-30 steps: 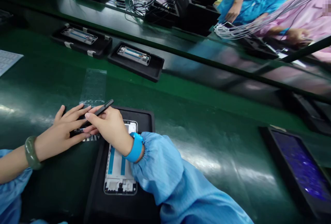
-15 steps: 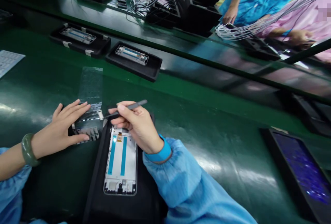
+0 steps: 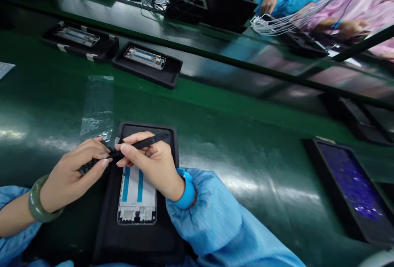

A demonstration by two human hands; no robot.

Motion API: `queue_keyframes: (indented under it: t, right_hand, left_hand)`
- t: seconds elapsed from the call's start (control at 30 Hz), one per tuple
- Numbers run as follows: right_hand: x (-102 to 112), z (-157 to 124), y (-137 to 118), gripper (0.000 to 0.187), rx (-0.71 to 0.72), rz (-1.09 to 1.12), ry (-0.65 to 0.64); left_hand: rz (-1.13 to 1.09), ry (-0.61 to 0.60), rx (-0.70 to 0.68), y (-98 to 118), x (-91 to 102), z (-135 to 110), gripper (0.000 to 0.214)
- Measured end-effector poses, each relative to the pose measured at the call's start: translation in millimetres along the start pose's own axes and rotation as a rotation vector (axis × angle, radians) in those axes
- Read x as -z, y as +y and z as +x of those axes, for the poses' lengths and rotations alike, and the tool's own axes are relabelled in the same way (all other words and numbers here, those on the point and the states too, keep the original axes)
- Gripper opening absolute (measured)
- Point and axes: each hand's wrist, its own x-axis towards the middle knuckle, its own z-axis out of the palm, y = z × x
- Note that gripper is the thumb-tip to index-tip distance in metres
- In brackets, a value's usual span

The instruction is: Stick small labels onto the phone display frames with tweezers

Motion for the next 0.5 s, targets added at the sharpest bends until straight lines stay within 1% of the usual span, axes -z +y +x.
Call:
queue_keyframes:
  t: [0.07,0.17,0.23,0.27,0.33,0.4,0.5]
  right_hand:
    - [-0.6,-2.1,0.4,0.017,0.017,-0.058,-0.003]
    - [-1.4,-4.5,-2.5,0.014,0.083,-0.171,-0.040]
    - [1.6,-4.1,-6.3,0.013,0.106,-0.218,-0.035]
    - [4.9,-2.9,-8.2,0.014,0.103,-0.226,-0.008]
    - [15.1,1.4,-10.6,0.015,0.097,-0.215,0.086]
    - [27.4,7.2,-9.5,0.016,0.106,-0.209,0.169]
    - [40.3,13.9,-2.2,0.020,0.079,-0.230,0.215]
  left_hand:
    - [0.028,-0.018,-0.013,-0.9,1.5,0.1,0.009]
    - [0.078,-0.047,-0.055,-1.6,3.2,0.4,0.010]
    - [0.116,-0.065,-0.078,-2.3,3.6,0.3,0.009]
    - [0.142,-0.069,-0.088,-3.0,3.7,0.2,0.008]
    - [0.206,-0.067,-0.121,-5.2,3.7,0.2,0.006]
    - [0.269,-0.067,-0.176,-8.4,3.4,0.6,0.013]
    - [0.333,-0.116,-0.239,-13.0,1.8,0.9,0.029]
